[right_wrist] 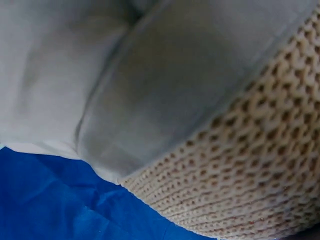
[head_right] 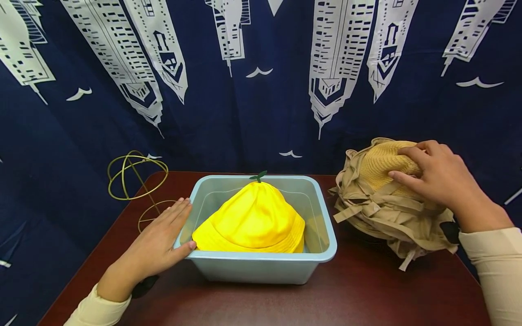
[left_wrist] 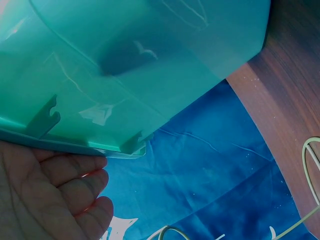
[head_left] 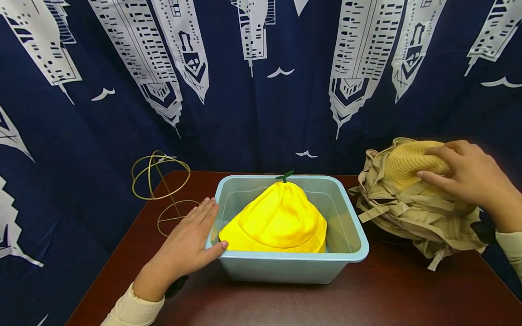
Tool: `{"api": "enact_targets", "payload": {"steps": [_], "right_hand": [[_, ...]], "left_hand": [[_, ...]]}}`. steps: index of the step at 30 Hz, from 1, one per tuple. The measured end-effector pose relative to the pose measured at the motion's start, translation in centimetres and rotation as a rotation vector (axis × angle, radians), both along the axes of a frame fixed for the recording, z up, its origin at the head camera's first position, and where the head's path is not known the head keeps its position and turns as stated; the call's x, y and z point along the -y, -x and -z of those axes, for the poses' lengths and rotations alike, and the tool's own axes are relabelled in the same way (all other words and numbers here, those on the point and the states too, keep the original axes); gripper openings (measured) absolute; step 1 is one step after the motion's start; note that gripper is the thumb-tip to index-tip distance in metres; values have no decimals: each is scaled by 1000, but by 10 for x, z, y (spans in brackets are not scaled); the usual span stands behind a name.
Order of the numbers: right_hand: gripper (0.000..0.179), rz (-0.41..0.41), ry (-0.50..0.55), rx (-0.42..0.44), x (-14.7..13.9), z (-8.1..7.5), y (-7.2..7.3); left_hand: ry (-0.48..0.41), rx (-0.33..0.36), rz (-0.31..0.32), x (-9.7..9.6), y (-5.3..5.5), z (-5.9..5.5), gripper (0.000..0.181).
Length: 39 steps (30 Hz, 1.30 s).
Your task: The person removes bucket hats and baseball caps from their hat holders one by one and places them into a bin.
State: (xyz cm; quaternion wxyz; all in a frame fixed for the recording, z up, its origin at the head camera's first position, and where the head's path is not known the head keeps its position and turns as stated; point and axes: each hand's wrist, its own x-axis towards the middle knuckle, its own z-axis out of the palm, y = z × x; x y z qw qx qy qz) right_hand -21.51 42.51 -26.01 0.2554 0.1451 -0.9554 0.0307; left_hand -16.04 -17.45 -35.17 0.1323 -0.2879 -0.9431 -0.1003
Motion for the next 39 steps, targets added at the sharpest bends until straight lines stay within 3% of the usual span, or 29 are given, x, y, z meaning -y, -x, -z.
{"api": "enact_targets", "payload": {"steps": [19,26,33,39], "right_hand": [[45,-59,-4,-149,-1,1,2],[51,-133,-51,-273,5,-2,1],[75,-170,-68,-355,17,-24,-6],[84,-210,-70,-399,35,-44,-10]], "left_hand": [[-10,-8,-6,-1,0,0,83],[-30,2,-1,0,-2,3,82],[-13,-19,13,0,-2,2,81],[-1,-17,21,0,1,0,81]]}}
